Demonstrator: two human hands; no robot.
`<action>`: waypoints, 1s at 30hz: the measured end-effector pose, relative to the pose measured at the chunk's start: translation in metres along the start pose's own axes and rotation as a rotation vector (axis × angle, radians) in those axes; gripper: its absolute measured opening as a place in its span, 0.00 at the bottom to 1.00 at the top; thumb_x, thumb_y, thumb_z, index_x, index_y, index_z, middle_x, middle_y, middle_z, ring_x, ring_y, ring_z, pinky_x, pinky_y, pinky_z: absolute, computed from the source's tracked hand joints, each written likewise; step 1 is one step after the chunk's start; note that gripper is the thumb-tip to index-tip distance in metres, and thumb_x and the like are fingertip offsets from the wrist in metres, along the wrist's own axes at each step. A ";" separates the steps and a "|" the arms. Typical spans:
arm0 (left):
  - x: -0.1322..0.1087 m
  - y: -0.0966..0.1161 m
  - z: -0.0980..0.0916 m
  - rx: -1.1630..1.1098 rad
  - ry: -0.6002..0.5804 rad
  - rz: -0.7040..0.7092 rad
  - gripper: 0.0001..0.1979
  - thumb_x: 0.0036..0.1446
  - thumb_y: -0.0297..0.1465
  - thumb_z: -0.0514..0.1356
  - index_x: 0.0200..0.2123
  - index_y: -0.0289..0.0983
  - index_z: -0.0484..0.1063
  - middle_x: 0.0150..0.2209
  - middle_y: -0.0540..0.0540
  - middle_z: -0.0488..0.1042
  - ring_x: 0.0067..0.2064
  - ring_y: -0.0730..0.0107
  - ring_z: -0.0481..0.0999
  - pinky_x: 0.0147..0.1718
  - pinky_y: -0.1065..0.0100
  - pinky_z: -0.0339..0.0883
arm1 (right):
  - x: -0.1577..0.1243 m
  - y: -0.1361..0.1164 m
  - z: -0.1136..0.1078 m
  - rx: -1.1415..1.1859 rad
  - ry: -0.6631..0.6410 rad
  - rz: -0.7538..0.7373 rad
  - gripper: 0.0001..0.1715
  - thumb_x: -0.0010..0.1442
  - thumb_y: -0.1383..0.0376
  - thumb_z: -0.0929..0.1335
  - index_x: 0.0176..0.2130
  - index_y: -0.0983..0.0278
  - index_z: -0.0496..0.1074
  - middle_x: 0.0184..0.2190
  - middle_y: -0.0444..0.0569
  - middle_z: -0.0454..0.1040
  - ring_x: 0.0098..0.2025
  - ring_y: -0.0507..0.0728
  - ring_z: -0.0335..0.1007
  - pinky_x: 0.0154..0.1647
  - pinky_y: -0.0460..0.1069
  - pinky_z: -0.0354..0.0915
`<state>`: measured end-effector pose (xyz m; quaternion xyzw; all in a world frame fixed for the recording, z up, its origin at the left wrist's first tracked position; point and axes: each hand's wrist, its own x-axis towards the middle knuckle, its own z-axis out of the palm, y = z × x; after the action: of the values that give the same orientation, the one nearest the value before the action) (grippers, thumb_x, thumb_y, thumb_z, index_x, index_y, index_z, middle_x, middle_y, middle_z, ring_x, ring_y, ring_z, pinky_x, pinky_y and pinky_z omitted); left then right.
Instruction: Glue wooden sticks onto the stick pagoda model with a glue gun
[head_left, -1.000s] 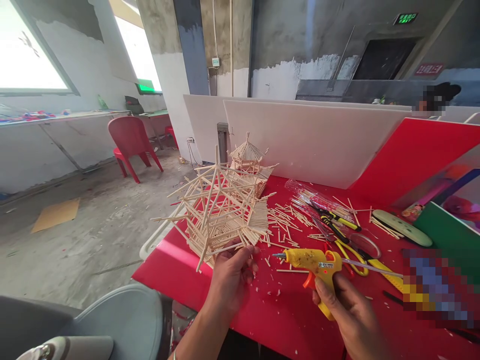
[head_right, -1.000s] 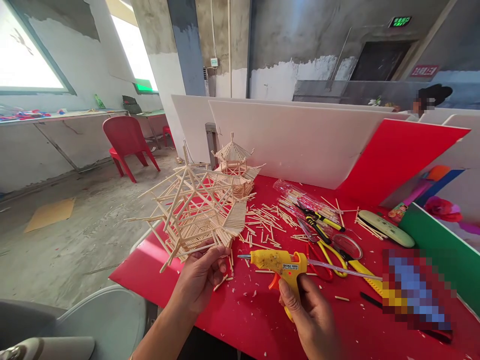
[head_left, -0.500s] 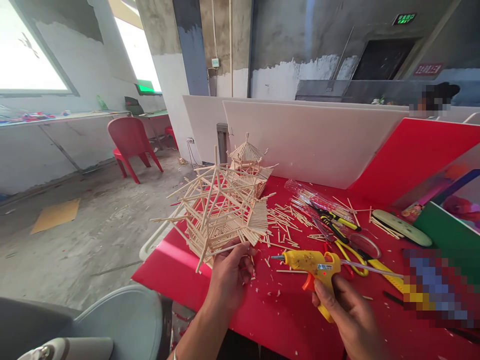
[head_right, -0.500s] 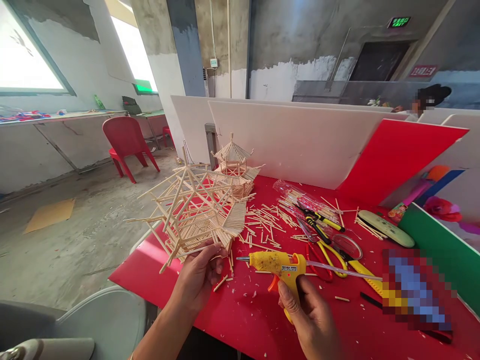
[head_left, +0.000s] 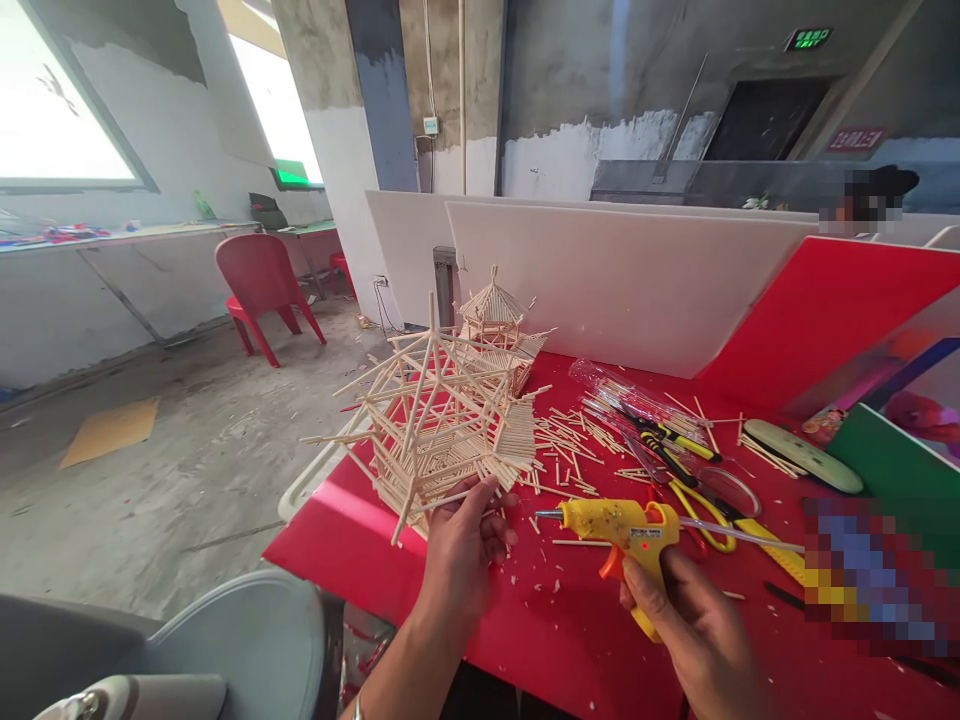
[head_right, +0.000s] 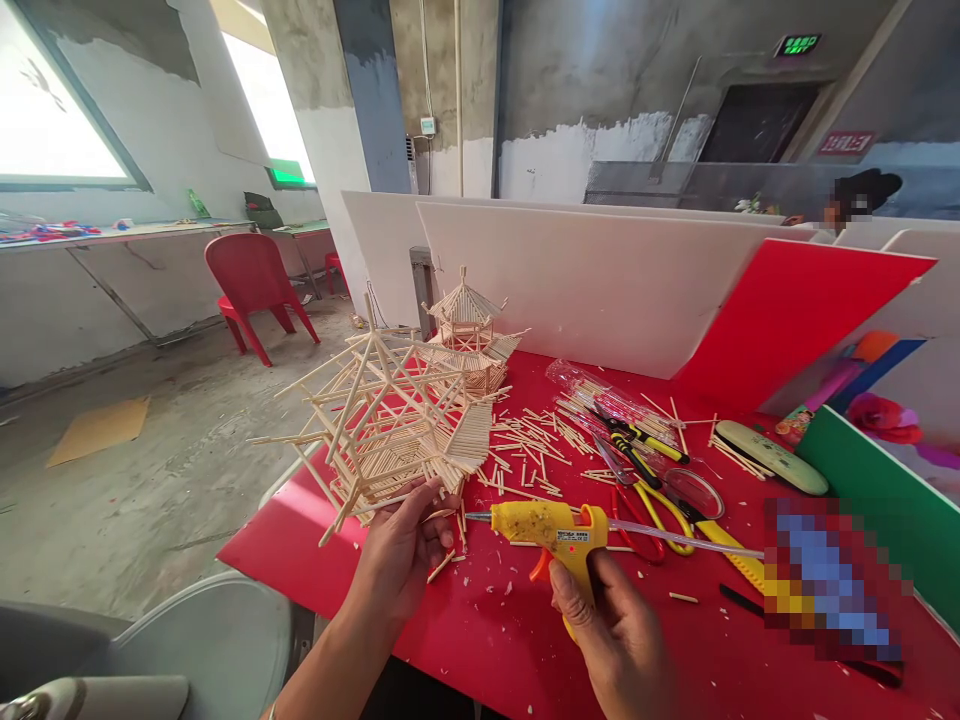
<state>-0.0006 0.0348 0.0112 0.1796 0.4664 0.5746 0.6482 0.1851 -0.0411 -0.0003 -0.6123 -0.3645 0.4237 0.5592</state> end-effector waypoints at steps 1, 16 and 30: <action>0.000 0.000 0.000 0.001 -0.002 -0.011 0.18 0.47 0.37 0.69 0.36 0.37 0.65 0.26 0.46 0.78 0.15 0.76 0.70 0.10 0.78 0.52 | 0.002 0.002 -0.003 -0.005 -0.019 0.001 0.25 0.46 0.45 0.75 0.36 0.60 0.76 0.22 0.46 0.74 0.27 0.55 0.70 0.28 0.45 0.70; -0.007 0.007 -0.006 0.015 -0.036 -0.037 0.17 0.46 0.26 0.66 0.40 0.34 0.67 0.33 0.41 0.81 0.19 0.72 0.75 0.11 0.77 0.60 | 0.000 0.005 -0.005 -0.038 -0.080 -0.006 0.25 0.48 0.46 0.75 0.36 0.62 0.74 0.22 0.45 0.73 0.27 0.54 0.71 0.28 0.43 0.70; -0.007 0.002 -0.005 -0.011 -0.016 0.030 0.23 0.39 0.30 0.72 0.39 0.35 0.69 0.29 0.45 0.80 0.17 0.75 0.71 0.10 0.77 0.56 | 0.006 0.015 -0.012 -0.058 -0.146 -0.004 0.25 0.48 0.47 0.75 0.37 0.63 0.75 0.25 0.47 0.76 0.29 0.55 0.73 0.30 0.43 0.71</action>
<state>-0.0050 0.0280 0.0133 0.1875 0.4550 0.5853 0.6443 0.1982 -0.0419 -0.0156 -0.5949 -0.4176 0.4553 0.5142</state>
